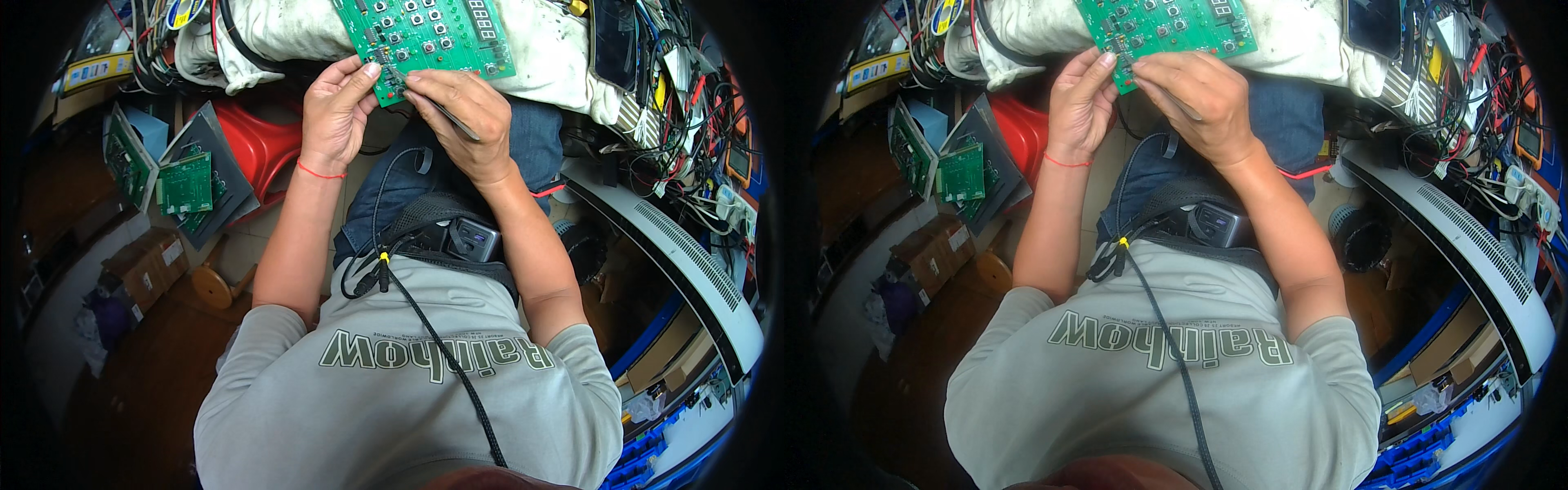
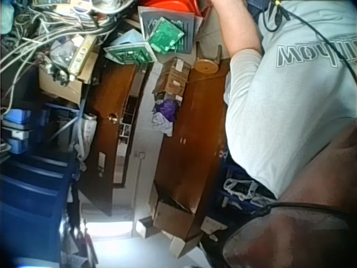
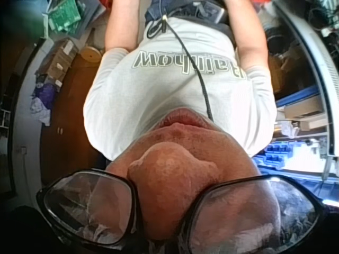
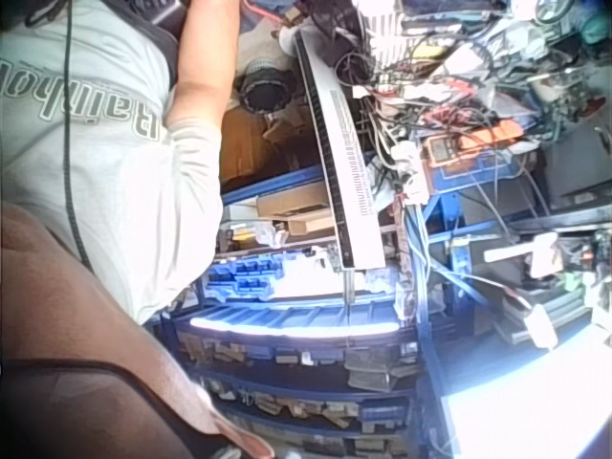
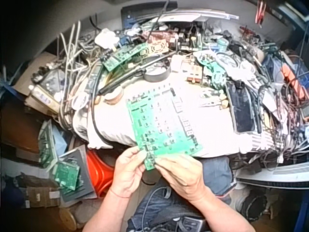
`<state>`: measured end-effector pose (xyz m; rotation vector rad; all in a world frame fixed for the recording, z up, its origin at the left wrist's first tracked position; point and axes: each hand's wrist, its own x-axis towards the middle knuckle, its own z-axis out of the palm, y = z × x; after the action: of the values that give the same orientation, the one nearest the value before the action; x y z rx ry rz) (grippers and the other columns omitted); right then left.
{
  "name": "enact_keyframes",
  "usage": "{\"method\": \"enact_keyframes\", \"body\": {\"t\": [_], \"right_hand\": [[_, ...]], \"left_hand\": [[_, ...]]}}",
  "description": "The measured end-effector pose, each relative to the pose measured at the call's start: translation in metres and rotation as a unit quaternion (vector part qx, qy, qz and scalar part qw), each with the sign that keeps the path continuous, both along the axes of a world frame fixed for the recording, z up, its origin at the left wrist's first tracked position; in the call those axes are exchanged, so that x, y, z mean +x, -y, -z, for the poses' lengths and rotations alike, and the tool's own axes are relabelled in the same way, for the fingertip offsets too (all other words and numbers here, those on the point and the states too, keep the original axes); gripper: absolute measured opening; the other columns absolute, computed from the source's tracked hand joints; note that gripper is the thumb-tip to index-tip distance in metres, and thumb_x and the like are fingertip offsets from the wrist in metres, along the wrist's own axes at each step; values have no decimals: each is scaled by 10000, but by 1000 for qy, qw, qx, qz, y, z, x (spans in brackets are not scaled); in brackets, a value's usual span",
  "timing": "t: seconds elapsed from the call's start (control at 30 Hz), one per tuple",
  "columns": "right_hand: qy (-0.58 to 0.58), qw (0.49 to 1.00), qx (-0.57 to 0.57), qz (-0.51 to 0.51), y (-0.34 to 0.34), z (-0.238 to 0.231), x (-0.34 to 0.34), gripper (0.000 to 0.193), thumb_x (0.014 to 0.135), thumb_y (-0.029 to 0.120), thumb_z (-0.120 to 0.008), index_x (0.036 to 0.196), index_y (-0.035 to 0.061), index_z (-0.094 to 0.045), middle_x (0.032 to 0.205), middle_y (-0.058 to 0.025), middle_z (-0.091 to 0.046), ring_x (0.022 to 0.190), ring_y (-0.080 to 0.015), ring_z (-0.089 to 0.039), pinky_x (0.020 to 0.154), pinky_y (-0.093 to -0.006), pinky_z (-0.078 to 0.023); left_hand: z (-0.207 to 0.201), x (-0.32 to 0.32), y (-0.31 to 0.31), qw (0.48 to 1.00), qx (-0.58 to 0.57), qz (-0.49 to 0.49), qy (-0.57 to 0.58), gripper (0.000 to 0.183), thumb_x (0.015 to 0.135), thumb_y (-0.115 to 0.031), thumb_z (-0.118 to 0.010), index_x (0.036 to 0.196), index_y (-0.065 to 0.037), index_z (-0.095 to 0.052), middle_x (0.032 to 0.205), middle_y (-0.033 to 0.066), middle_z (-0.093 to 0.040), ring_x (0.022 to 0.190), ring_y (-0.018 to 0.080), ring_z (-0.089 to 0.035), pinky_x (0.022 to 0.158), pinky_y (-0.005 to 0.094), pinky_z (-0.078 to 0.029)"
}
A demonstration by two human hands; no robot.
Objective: The person uses a soldering iron and tweezers to attach small components to a green circuit board. They repeatedly heat solder joints, place components, and flip the board to work on both sides.
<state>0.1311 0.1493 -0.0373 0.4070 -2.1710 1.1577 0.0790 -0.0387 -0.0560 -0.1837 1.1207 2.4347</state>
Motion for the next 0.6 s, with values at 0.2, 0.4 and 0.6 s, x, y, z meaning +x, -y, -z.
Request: {"method": "enact_keyframes", "body": {"t": [0.2, 0.4, 0.6], "right_hand": [[2, 1000, 7, 4, 0, 0, 0, 255, 785, 17, -848, 1020, 73, -768, 984, -70, -777, 841, -249, -741, 722, -336, -572], [0, 1000, 12, 7, 0, 0, 0, 262, 786, 19, -846, 1029, 75, -766, 987, -66, -779, 843, -246, -743, 719, -336, -570], [-3, 1000, 14, 7, 0, 1, -1, 268, 784, 19, -846, 1033, 77, -765, 987, -66, -779, 840, -245, -741, 716, -336, -570]], "left_hand": [[1, 1, 1, 1000, 10, -1, 1, 237, 1004, -11, -686, 1224, 61, -639, 1135, 154, -742, 1004, 205, -746, 868, 351, -647], [3, 0, 0, 1000, 10, -2, 8, 224, 1004, -16, -690, 1213, 48, -643, 1121, 146, -745, 994, 203, -746, 854, 349, -645], [6, 0, 1, 1000, 9, -6, 13, 207, 1006, -20, -690, 1201, 33, -649, 1118, 141, -745, 988, 200, -746, 853, 343, -643]]}}
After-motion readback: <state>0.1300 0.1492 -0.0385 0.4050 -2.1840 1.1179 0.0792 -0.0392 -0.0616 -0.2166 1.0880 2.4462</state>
